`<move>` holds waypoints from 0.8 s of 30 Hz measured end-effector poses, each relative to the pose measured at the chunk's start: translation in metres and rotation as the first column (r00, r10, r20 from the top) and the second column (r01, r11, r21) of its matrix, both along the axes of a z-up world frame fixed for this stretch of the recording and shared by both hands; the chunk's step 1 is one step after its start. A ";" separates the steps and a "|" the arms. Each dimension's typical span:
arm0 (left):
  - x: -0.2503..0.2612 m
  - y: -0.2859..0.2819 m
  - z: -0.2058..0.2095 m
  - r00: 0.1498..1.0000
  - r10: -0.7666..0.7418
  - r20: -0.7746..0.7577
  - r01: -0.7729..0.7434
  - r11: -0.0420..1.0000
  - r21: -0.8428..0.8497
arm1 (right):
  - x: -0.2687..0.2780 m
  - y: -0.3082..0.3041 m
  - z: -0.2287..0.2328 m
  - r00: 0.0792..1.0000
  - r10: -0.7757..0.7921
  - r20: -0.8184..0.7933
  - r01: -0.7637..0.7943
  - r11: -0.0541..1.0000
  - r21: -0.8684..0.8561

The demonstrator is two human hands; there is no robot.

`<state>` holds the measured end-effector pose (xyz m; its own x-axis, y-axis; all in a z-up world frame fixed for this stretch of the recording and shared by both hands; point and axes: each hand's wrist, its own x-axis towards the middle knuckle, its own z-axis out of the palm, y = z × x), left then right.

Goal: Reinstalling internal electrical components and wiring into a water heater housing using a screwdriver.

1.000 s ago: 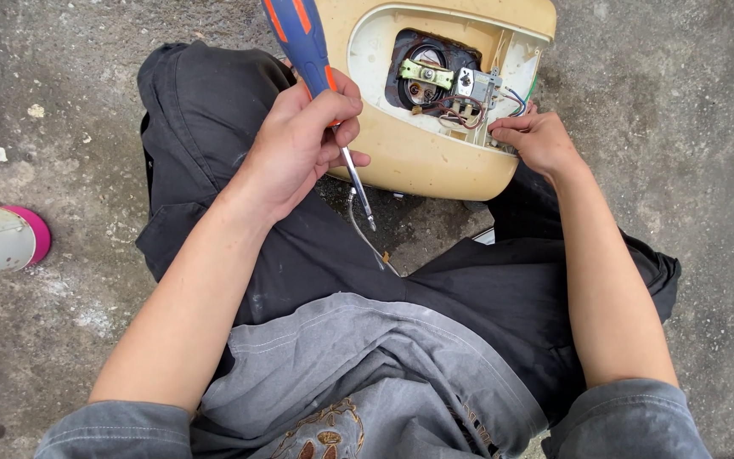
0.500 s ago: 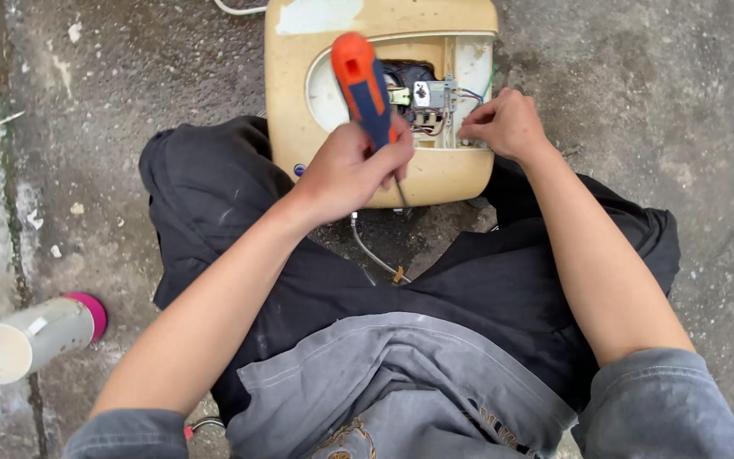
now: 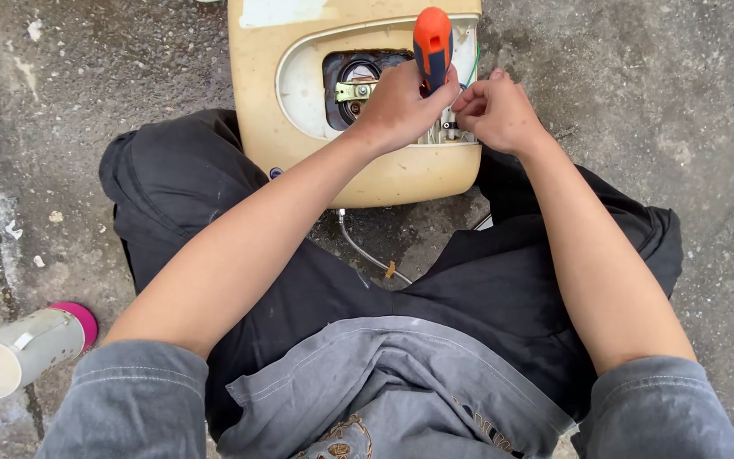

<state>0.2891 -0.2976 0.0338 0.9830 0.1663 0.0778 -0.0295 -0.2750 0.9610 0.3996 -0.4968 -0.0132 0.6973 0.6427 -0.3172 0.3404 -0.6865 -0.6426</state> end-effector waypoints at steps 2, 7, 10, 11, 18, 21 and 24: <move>0.002 -0.001 -0.004 1.000 0.008 0.005 -0.008 1.000 0.026 | 0.001 -0.001 -0.002 1.000 0.015 -0.027 -0.013 0.997 0.070; 0.004 -0.003 -0.006 1.000 -0.022 0.009 0.022 0.999 -0.027 | 0.002 0.004 -0.003 0.997 0.049 0.055 -0.052 0.997 0.058; 0.003 -0.006 -0.010 0.997 -0.047 0.053 0.047 0.999 -0.001 | 0.000 0.009 0.010 1.000 0.015 0.009 -0.015 1.000 -0.008; 0.004 -0.007 -0.010 0.997 -0.045 0.054 0.045 0.999 -0.001 | 0.001 0.009 0.013 1.000 0.017 0.010 -0.017 1.000 -0.008; 0.004 -0.009 -0.001 0.993 -0.064 0.102 0.062 0.998 0.028 | -0.001 0.007 0.011 0.995 0.044 0.090 -0.039 0.998 -0.056; 0.009 -0.014 -0.011 0.990 -0.057 0.128 0.045 0.995 0.089 | 0.002 0.004 0.006 0.980 0.101 0.169 -0.098 0.995 -0.028; 0.013 -0.017 -0.021 0.989 -0.077 0.128 0.058 0.987 0.147 | 0.002 0.007 0.007 0.960 0.145 0.241 -0.138 0.989 -0.045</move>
<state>0.3022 -0.3144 0.0131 0.9709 0.0774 0.2267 -0.1777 -0.4017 0.8983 0.4020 -0.4893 -0.0064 0.6582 0.7339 -0.1679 0.5790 -0.6360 -0.5101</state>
